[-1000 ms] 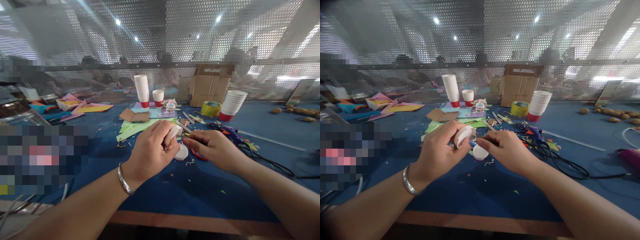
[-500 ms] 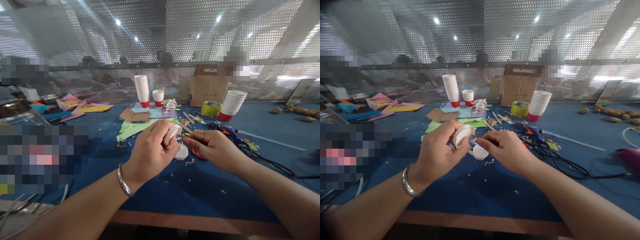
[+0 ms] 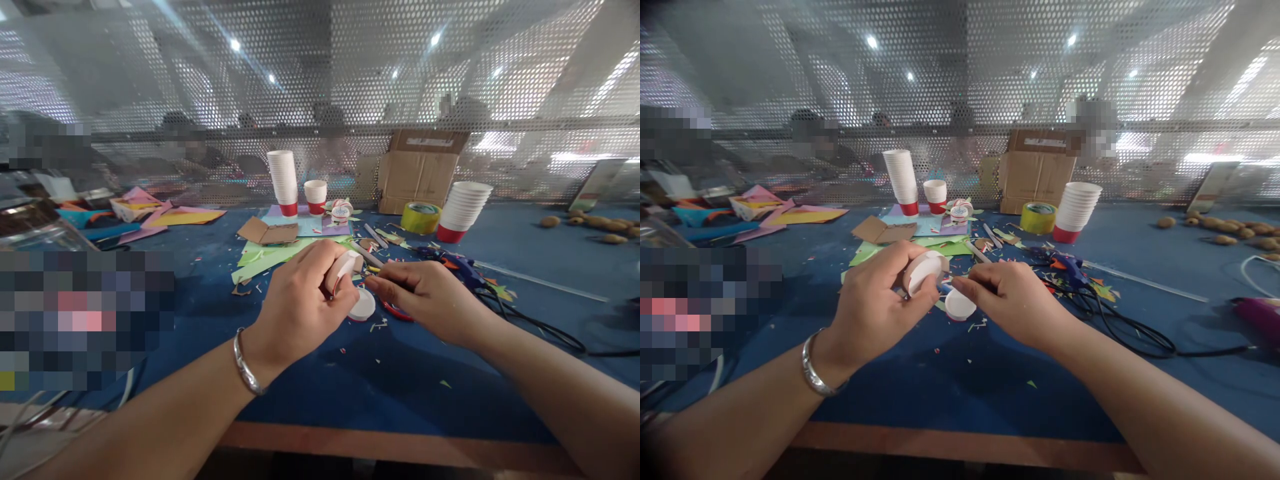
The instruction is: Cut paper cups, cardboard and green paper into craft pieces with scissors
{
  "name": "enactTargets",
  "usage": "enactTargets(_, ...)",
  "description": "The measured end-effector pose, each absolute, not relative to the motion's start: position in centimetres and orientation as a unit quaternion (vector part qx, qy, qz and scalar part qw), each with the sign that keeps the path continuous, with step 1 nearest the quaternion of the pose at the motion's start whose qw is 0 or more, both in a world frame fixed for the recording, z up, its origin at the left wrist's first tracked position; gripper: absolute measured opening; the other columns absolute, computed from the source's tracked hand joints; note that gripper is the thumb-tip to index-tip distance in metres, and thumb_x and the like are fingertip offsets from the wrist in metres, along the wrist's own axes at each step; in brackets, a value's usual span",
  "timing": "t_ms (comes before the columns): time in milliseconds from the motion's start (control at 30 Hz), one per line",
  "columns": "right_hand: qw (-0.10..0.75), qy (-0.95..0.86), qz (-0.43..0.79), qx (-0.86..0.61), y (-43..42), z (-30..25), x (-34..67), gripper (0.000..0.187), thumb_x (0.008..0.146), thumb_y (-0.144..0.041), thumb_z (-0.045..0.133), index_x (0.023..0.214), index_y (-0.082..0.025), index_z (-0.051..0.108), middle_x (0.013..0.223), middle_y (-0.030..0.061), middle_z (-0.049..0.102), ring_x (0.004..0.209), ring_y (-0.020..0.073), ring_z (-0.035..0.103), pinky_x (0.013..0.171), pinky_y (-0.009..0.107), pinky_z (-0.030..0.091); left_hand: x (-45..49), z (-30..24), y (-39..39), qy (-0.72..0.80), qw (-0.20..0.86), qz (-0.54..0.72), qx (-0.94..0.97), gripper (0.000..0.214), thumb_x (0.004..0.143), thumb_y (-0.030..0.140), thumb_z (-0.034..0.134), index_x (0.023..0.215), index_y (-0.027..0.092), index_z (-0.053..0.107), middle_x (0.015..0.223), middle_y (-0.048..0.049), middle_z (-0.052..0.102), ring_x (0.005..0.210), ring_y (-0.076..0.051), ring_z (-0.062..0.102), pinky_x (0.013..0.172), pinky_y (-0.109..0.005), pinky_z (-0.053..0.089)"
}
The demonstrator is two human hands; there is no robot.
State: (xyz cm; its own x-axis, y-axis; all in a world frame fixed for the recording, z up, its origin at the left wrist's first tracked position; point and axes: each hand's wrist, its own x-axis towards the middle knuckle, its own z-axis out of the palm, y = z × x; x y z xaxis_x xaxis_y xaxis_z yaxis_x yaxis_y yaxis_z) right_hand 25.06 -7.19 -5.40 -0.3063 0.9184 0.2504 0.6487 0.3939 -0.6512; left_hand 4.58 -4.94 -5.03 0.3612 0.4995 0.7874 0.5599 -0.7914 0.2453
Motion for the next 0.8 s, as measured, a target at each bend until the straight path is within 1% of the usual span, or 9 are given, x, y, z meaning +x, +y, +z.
enactTargets(100,0.306,-0.777,0.216,-0.507,-7.2,-5.4,25.1,0.046,0.099,-0.051,0.048,0.067,-0.019,0.052,0.063,-0.003,0.044,0.06,0.0114,0.039,0.056,0.027,0.03,4.6,-4.9,-5.0,-0.334,-0.014,-0.46,-0.822,0.01,0.079,0.011,0.063,0.087,0.018,0.063,0.07,0.003,0.058,0.06,-0.011,0.047,0.06,-0.023,0.042)
enactTargets(233,0.301,-0.779,0.207,-0.51,-7.2,-5.4,25.2,0.045,0.099,-0.051,0.048,0.071,-0.018,0.059,0.066,-0.0014,0.052,0.063,0.012,0.043,0.057,0.027,0.031,4.6,-4.7,-5.0,-0.35,-0.068,-0.458,-0.814,0.01,0.079,0.014,0.063,0.088,0.018,0.065,0.072,0.0022,0.062,0.059,-0.011,0.048,0.058,-0.024,0.042)
enactTargets(300,0.299,-0.778,0.202,-0.515,-7.1,-5.4,25.2,0.045,0.099,-0.052,0.048,0.071,-0.018,0.059,0.066,-0.0012,0.053,0.063,0.0121,0.043,0.058,0.027,0.032,4.5,-4.7,-4.8,-0.36,-0.103,-0.456,-0.807,0.011,0.08,0.016,0.064,0.09,0.018,0.065,0.072,0.0018,0.063,0.059,-0.011,0.05,0.056,-0.024,0.042)
enactTargets(433,0.289,-0.767,0.211,-0.533,-7.2,-5.3,25.3,0.047,0.096,-0.059,0.049,0.072,-0.019,0.057,0.067,-0.0019,0.051,0.062,0.012,0.042,0.056,0.027,0.03,4.3,-5.1,-4.1,-0.366,-0.216,-0.46,-0.78,0.011,0.082,0.019,0.065,0.093,0.018,0.064,0.074,0.0017,0.062,0.059,-0.011,0.053,0.053,-0.023,0.043)
enactTargets(533,0.302,-0.752,0.226,-0.541,-7.2,-5.4,25.3,0.049,0.094,-0.062,0.052,0.071,-0.019,0.054,0.064,-0.0036,0.046,0.06,0.0111,0.038,0.053,0.027,0.027,4.4,-5.4,-3.5,-0.359,-0.295,-0.464,-0.754,0.012,0.082,0.02,0.066,0.093,0.018,0.062,0.075,0.0012,0.063,0.061,-0.011,0.056,0.054,-0.023,0.046)
enactTargets(633,0.336,-0.731,0.232,-0.546,-7.1,-5.8,25.3,0.043,0.089,-0.058,0.063,0.073,-0.019,0.054,0.061,-0.0057,0.041,0.056,0.0103,0.034,0.051,0.026,0.024,4.6,-5.4,-3.3,-0.362,-0.346,-0.461,-0.733,0.012,0.08,0.018,0.068,0.089,0.017,0.061,0.072,0.0019,0.062,0.06,-0.01,0.055,0.053,-0.022,0.046)
enactTargets(700,0.357,-0.728,0.227,-0.54,-7.0,-6.1,25.3,0.037,0.087,-0.054,0.067,0.078,-0.019,0.057,0.062,-0.0053,0.043,0.058,0.0107,0.035,0.052,0.026,0.025,4.8,-5.3,-3.4,-0.363,-0.378,-0.453,-0.721,0.012,0.078,0.017,0.07,0.086,0.017,0.06,0.07,0.0024,0.062,0.058,-0.01,0.054,0.053,-0.021,0.046)
enactTargets(800,0.378,-0.736,0.222,-0.516,-6.9,-6.3,25.1,0.03,0.092,-0.047,0.063,0.081,-0.019,0.059,0.069,-0.0031,0.049,0.064,0.0123,0.04,0.056,0.026,0.03,5.1,-5.3,-3.6,-0.356,-0.432,-0.439,-0.703,0.016,0.076,0.018,0.072,0.085,0.017,0.059,0.073,0.0017,0.064,0.062,-0.01,0.058,0.056,-0.022,0.048)
